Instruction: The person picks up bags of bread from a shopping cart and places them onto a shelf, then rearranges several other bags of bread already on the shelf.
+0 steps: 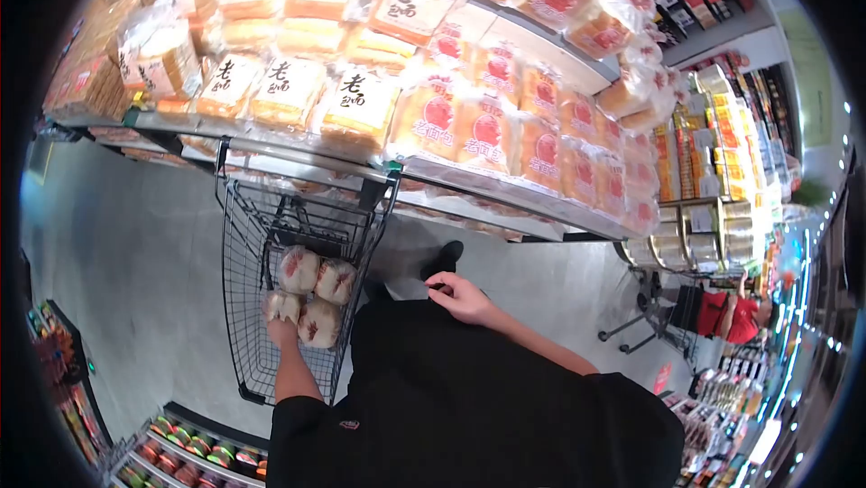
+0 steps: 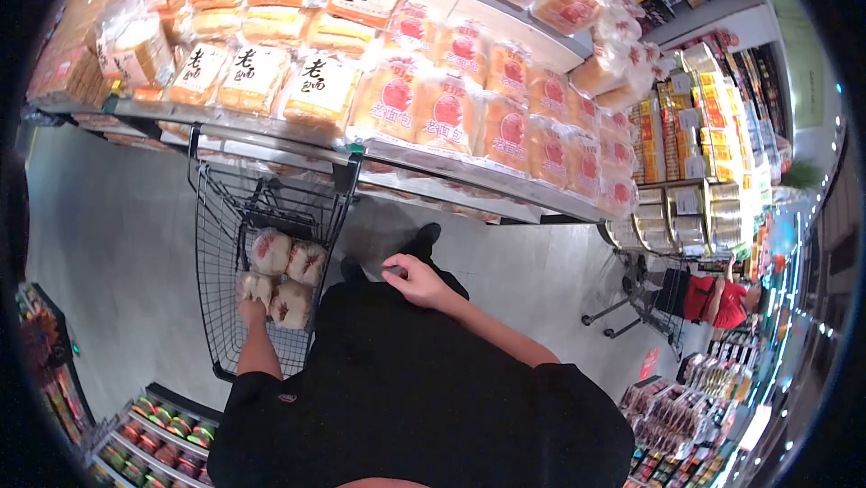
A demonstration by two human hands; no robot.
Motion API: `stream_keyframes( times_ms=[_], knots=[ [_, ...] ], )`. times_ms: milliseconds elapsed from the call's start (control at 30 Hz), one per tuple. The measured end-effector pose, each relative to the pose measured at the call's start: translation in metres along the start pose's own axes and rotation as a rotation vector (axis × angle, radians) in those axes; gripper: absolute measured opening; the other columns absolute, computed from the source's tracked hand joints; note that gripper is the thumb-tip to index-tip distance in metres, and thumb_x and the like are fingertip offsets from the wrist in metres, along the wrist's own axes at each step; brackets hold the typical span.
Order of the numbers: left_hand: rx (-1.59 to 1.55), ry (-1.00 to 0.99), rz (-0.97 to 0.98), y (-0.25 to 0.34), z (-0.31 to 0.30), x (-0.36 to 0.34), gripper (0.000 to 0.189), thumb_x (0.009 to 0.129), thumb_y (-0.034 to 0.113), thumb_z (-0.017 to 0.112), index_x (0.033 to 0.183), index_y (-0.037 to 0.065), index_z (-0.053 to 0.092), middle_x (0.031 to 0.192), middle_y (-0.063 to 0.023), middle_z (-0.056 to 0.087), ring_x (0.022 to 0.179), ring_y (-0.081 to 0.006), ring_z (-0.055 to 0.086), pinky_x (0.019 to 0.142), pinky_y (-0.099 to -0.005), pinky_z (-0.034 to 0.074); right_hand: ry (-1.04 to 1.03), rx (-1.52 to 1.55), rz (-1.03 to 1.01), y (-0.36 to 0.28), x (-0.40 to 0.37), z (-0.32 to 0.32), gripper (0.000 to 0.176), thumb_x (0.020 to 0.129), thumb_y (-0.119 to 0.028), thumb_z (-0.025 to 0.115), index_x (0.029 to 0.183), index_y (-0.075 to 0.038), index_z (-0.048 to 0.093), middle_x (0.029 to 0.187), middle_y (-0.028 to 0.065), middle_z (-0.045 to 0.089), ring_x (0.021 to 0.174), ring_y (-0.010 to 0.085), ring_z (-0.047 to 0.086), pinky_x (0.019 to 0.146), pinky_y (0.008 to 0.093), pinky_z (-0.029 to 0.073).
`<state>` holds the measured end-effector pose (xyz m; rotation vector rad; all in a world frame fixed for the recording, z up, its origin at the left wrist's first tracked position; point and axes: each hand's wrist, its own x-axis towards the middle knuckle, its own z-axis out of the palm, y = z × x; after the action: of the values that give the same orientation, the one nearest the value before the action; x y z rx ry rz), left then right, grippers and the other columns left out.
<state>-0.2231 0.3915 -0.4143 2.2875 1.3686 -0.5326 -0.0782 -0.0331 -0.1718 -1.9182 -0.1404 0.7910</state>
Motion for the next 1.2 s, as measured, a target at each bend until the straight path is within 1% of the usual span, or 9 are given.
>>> stream_keyframes(
  times_ms=[100, 233, 300, 400, 633, 700, 933, 1033, 1200],
  knots=[
    [0.037, 0.073, 0.045, -0.011, -0.005, 0.0, 0.027, 0.082, 0.019, 0.067, 0.101, 0.001, 0.071, 0.1, -0.0209, 0.068, 0.092, -0.0377, 0.068, 0.076, -0.0466, 0.056, -0.053, -0.025, 0.117, -0.031, -0.003, -0.006, 0.03, 0.096, -0.022, 0.061, 0.118, -0.002, 0.058, 0.093, 0.0046, 0.062, 0.084, 0.0102, 0.058, 0.073, 0.0275, 0.048],
    [0.029, 0.134, -0.104, -0.009, -0.023, -0.009, 0.021, 0.083, 0.018, 0.065, 0.096, 0.004, 0.073, 0.094, -0.0185, 0.07, 0.087, -0.0369, 0.069, 0.073, -0.0477, 0.056, -0.01, -0.024, -0.022, -0.017, -0.004, -0.002, 0.031, 0.096, -0.023, 0.061, 0.119, -0.002, 0.058, 0.091, 0.005, 0.062, 0.081, 0.0104, 0.057, 0.071, 0.0273, 0.048],
    [0.088, 0.167, -0.076, -0.012, -0.021, -0.014, 0.02, 0.083, 0.02, 0.065, 0.094, 0.006, 0.074, 0.093, -0.0177, 0.071, 0.085, -0.0359, 0.07, 0.072, -0.047, 0.056, -0.009, -0.034, -0.027, -0.017, -0.007, -0.003, 0.032, 0.096, -0.024, 0.061, 0.119, -0.002, 0.058, 0.091, 0.0051, 0.062, 0.08, 0.0104, 0.057, 0.071, 0.0275, 0.048],
    [0.087, 0.208, -0.008, -0.025, -0.014, -0.012, 0.016, 0.082, 0.019, 0.066, 0.09, 0.009, 0.075, 0.091, -0.0166, 0.071, 0.082, -0.0349, 0.07, 0.069, -0.0457, 0.056, -0.02, -0.025, 0.041, -0.029, -0.013, -0.007, 0.034, 0.093, -0.026, 0.062, 0.116, 0.0, 0.061, 0.104, 0.0149, 0.068, 0.093, 0.0227, 0.066, 0.083, 0.0349, 0.051],
    [-0.096, 0.335, -0.028, -0.029, -0.016, -0.027, 0.011, 0.076, 0.013, 0.065, 0.08, 0.015, 0.074, 0.086, -0.0147, 0.07, 0.079, -0.0335, 0.067, 0.067, -0.0448, 0.053, -0.07, -0.052, 0.014, -0.037, -0.016, -0.005, 0.033, 0.094, -0.025, 0.062, 0.116, 0.0, 0.06, 0.099, 0.0123, 0.068, 0.09, 0.0198, 0.064, 0.08, 0.0337, 0.051],
    [-0.117, 0.469, 0.08, -0.019, -0.031, -0.04, 0.009, 0.075, 0.011, 0.063, 0.078, 0.013, 0.071, 0.083, -0.014, 0.067, 0.08, -0.0344, 0.064, 0.069, -0.0465, 0.05, -0.084, -0.079, -0.016, -0.032, -0.015, -0.003, 0.033, 0.096, -0.025, 0.06, 0.118, -0.001, 0.059, 0.095, 0.0087, 0.066, 0.085, 0.0148, 0.061, 0.076, 0.0309, 0.05],
    [-0.264, 0.88, 0.289, 0.004, -0.079, -0.064, 0.008, 0.075, 0.004, 0.059, 0.074, 0.01, 0.063, 0.08, -0.0109, 0.054, 0.081, -0.0331, 0.051, 0.077, -0.0445, 0.04, -0.165, -0.049, -0.057, -0.028, -0.005, -0.01, 0.034, 0.095, -0.027, 0.062, 0.116, -0.001, 0.061, 0.098, 0.0119, 0.069, 0.091, 0.0203, 0.065, 0.082, 0.0332, 0.051],
    [-0.295, 0.978, 0.439, 0.031, -0.121, -0.093, 0.008, 0.074, 0.001, 0.058, 0.071, 0.009, 0.06, 0.079, -0.0093, 0.051, 0.082, -0.0305, 0.05, 0.077, -0.042, 0.039, -0.219, -0.049, -0.049, -0.031, -0.005, -0.015, 0.035, 0.096, -0.028, 0.06, 0.117, -0.001, 0.06, 0.1, 0.0116, 0.068, 0.094, 0.0195, 0.065, 0.084, 0.0328, 0.051],
    [-0.29, 0.94, 0.699, 0.079, -0.212, -0.139, 0.011, 0.07, -0.003, 0.056, 0.069, 0.007, 0.056, 0.077, -0.0082, 0.049, 0.084, -0.0291, 0.049, 0.079, -0.0407, 0.04, -0.283, -0.037, -0.071, -0.026, 0.004, -0.033, 0.034, 0.097, -0.028, 0.058, 0.12, -0.002, 0.059, 0.106, 0.0115, 0.068, 0.1, 0.0189, 0.064, 0.089, 0.0327, 0.049]
  ],
)
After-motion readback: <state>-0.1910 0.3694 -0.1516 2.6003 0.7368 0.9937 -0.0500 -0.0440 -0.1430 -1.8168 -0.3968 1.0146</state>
